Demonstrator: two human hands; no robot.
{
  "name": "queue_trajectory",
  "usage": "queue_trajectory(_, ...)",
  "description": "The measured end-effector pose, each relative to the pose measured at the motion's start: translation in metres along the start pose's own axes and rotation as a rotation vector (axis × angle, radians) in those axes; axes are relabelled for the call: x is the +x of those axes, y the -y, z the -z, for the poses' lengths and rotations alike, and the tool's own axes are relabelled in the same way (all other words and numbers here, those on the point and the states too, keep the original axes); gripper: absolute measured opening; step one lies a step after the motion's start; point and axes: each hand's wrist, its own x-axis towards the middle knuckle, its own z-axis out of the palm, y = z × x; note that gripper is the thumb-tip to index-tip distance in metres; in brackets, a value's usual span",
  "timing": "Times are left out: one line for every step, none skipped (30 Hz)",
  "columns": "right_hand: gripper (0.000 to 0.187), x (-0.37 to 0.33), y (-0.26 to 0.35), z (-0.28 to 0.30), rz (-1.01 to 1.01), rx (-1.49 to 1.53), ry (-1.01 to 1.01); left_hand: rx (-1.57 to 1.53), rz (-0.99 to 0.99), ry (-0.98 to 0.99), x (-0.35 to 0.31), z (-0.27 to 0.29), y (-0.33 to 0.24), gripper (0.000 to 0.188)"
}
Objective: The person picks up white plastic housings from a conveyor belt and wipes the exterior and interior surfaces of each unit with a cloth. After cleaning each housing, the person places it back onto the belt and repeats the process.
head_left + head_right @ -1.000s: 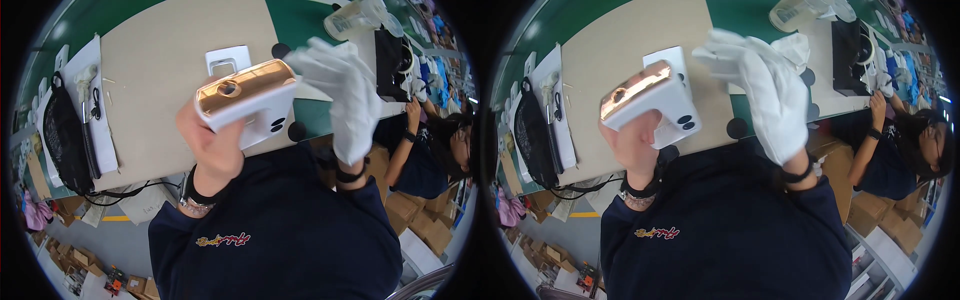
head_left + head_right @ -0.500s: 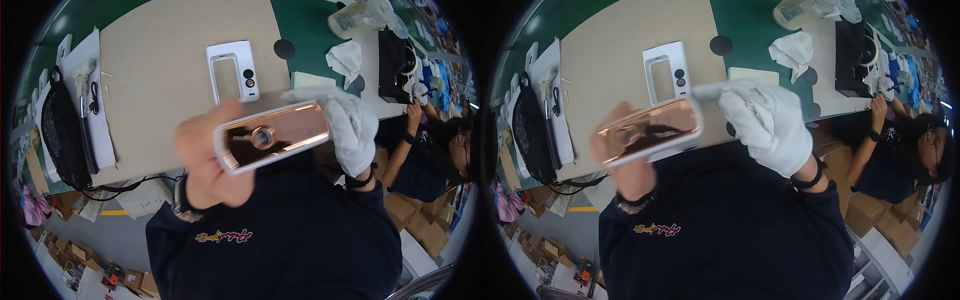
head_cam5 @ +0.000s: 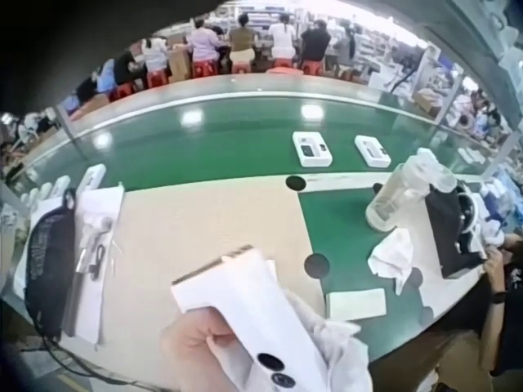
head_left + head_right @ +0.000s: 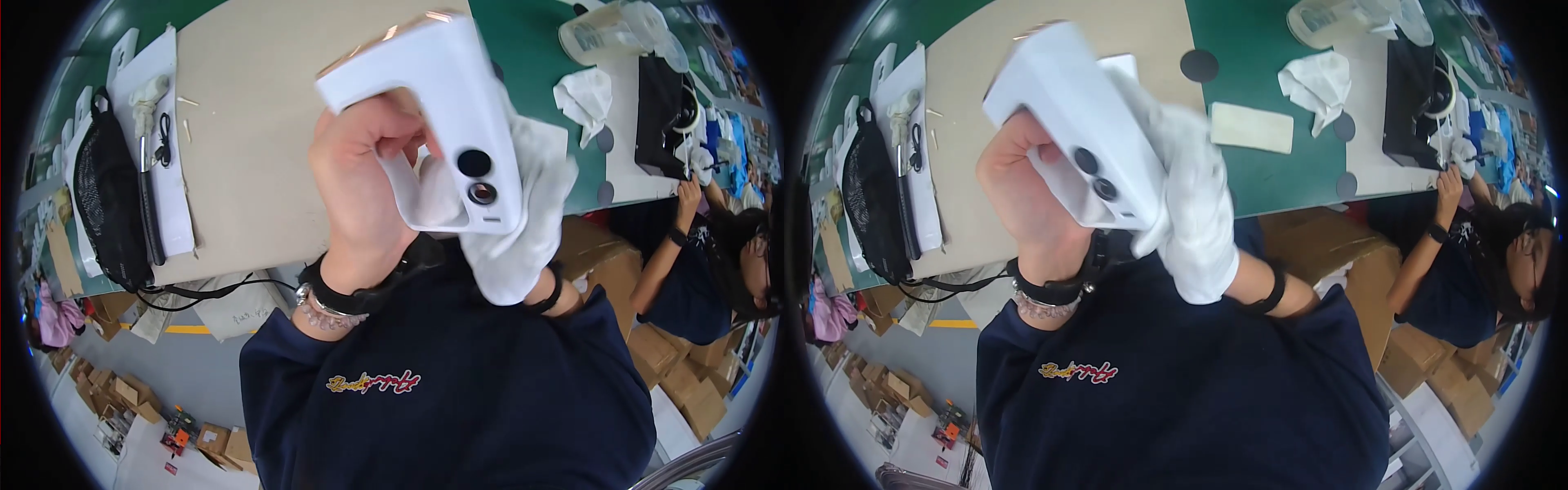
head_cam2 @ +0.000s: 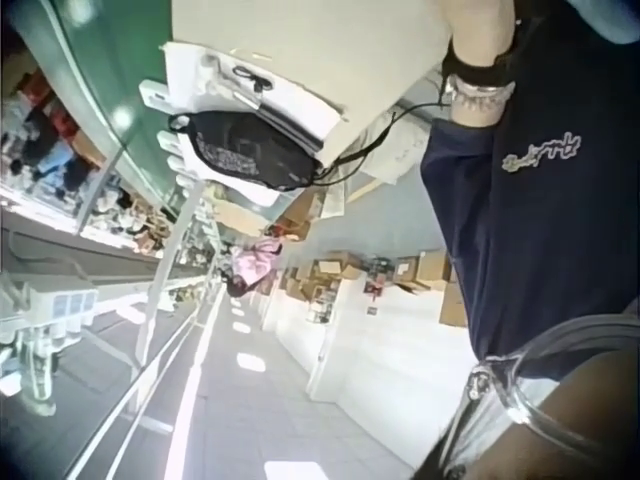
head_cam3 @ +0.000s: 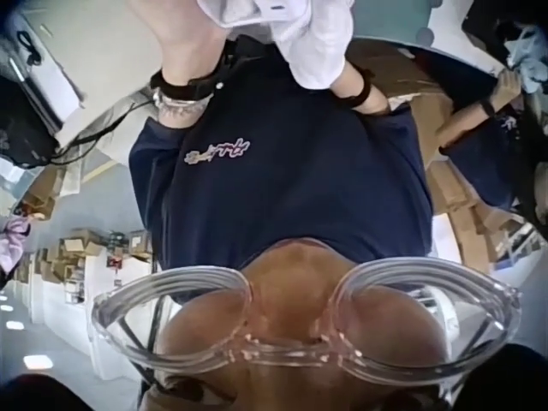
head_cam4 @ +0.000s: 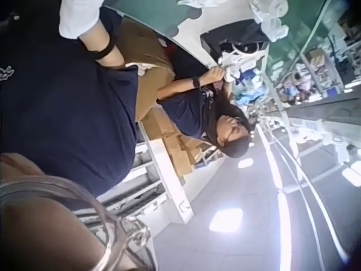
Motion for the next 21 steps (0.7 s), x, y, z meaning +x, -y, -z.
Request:
queue_trajectory(0.062, 0.001, 0.000, 0.001, -0.013, 0.085, 0.056, 0.023, -0.019, -0.049, -0.001, -0.001, -0.003, 0.014)
queue_trajectory(0.062, 0.001, 0.000, 0.004, -0.027, 0.167, 0.113, 0.044, -0.038, -0.097, -0.004, -0.003, -0.005, 0.013)
queue_trajectory(0.062, 0.000, 0.000, 0.008, -0.041, 0.249, 0.171, 0.063, -0.058, -0.145, -0.006, -0.005, -0.007, 0.012)
queue_trajectory(0.062, 0.002, 0.003, 0.011, -0.057, 0.329, 0.230, 0.063, -0.072, -0.146, -0.006, -0.007, -0.008, 0.012)
queue_trajectory(0.062, 0.005, 0.005, 0.017, -0.074, 0.409, 0.288, 0.163, -0.140, -0.107, -0.007, -0.009, -0.009, 0.011)
queue_trajectory(0.062, 0.008, 0.003, 0.013, -0.068, 0.408, 0.298, 0.264, -0.206, -0.070, -0.007, -0.011, -0.009, 0.009)
queue_trajectory(0.060, 0.010, 0.003, 0.008, -0.017, 0.354, 0.264, 0.363, -0.263, -0.029, -0.009, -0.012, -0.008, 0.008)
queue_trajectory(0.059, 0.011, 0.004, 0.005, 0.033, 0.301, 0.228, 0.360, -0.264, -0.026, -0.010, -0.012, -0.009, 0.008)
queue_trajectory(0.058, 0.012, 0.005, 0.003, 0.082, 0.248, 0.191, 0.429, -0.302, 0.000, -0.011, -0.013, -0.009, 0.005)
queue_trajectory(0.056, 0.013, 0.006, 0.001, 0.131, 0.195, 0.152, 0.498, -0.339, 0.027, -0.012, -0.014, -0.010, 0.004)
queue_trajectory(0.055, 0.014, 0.008, 0.001, 0.179, 0.143, 0.112, 0.567, -0.375, 0.054, -0.013, -0.014, -0.011, 0.005)
queue_trajectory(0.054, 0.016, 0.010, 0.000, 0.226, 0.089, 0.074, 0.565, -0.375, 0.057, -0.013, -0.014, -0.013, 0.005)
queue_trajectory(0.053, 0.017, 0.013, -0.001, 0.273, 0.036, 0.036, 0.689, -0.376, 0.088, -0.014, -0.014, -0.016, 0.006)
queue_trajectory(0.052, 0.019, 0.015, -0.001, 0.319, -0.018, -0.004, 0.813, -0.376, 0.120, -0.014, -0.014, -0.018, 0.008)
queue_trajectory(0.050, 0.020, 0.018, 0.000, 0.364, -0.072, -0.045, 0.937, -0.375, 0.153, -0.015, -0.014, -0.018, 0.009)
queue_trajectory(0.049, 0.021, 0.020, 0.000, 0.408, -0.126, -0.086, 0.934, -0.371, 0.158, -0.015, -0.015, -0.016, 0.009)
queue_trajectory(0.049, 0.022, 0.025, 0.002, 0.405, -0.125, -0.089, 1.010, -0.348, 0.202, -0.015, -0.016, -0.015, 0.010)
queue_trajectory(0.043, 0.022, 0.031, 0.007, 0.428, -0.388, -0.002, 1.084, -0.323, 0.247, -0.016, -0.018, -0.012, 0.010)
queue_trajectory(0.037, 0.023, 0.037, 0.012, 0.443, -0.651, 0.087, 1.158, -0.297, 0.293, -0.017, -0.018, -0.010, 0.011)
queue_trajectory(0.031, 0.024, 0.039, 0.015, 0.451, -0.914, 0.178, 1.156, -0.292, 0.299, -0.018, -0.017, -0.009, 0.011)
queue_trajectory(0.031, 0.025, 0.039, 0.015, 0.444, -0.915, 0.173, 1.185, -0.263, 0.335, -0.019, -0.014, -0.008, 0.011)
